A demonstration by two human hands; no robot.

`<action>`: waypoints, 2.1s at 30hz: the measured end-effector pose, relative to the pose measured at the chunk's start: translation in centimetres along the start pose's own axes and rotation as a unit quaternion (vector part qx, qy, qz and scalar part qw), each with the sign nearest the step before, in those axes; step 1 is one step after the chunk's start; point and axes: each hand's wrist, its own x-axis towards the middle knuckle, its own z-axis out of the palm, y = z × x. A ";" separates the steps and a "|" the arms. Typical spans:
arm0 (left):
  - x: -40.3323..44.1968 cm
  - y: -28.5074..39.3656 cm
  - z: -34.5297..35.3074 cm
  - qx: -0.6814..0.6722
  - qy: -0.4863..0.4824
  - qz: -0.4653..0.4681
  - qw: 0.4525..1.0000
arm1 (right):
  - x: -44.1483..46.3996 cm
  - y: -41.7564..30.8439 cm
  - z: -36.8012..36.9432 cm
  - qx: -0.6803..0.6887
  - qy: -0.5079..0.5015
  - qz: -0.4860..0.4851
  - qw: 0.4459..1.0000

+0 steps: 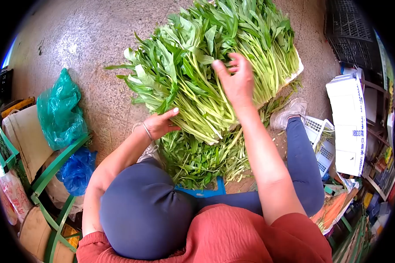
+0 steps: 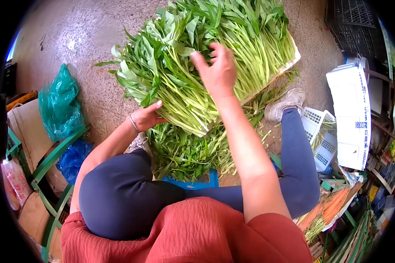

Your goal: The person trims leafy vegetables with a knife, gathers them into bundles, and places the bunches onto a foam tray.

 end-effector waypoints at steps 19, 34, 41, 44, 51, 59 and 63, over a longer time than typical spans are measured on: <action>6.2 3.1 5.2 -0.010 0.122 -0.002 0.992 | 7.8 2.1 2.9 -0.029 -0.246 -0.031 0.968; 5.6 4.8 9.0 0.022 0.102 -0.018 0.994 | -8.8 3.9 1.4 -0.369 -0.147 -0.097 0.913; 7.2 1.8 -2.3 0.388 -0.028 -0.010 0.921 | -12.8 5.9 7.8 -0.472 -0.188 -0.090 0.857; 3.4 2.1 1.2 0.212 -0.004 -0.109 0.971 | -13.6 7.0 7.5 -0.380 -0.043 -0.145 0.913; -2.3 3.6 2.4 0.378 0.124 -0.036 0.917 | -11.1 2.7 0.6 -0.121 -0.030 -0.046 0.991; -1.5 5.1 3.4 0.688 0.149 0.121 0.700 | -9.1 8.7 0.4 -0.238 0.044 0.066 0.968; 2.8 3.9 2.3 0.588 0.213 0.188 0.758 | -10.2 7.7 0.8 -0.175 0.096 0.036 0.979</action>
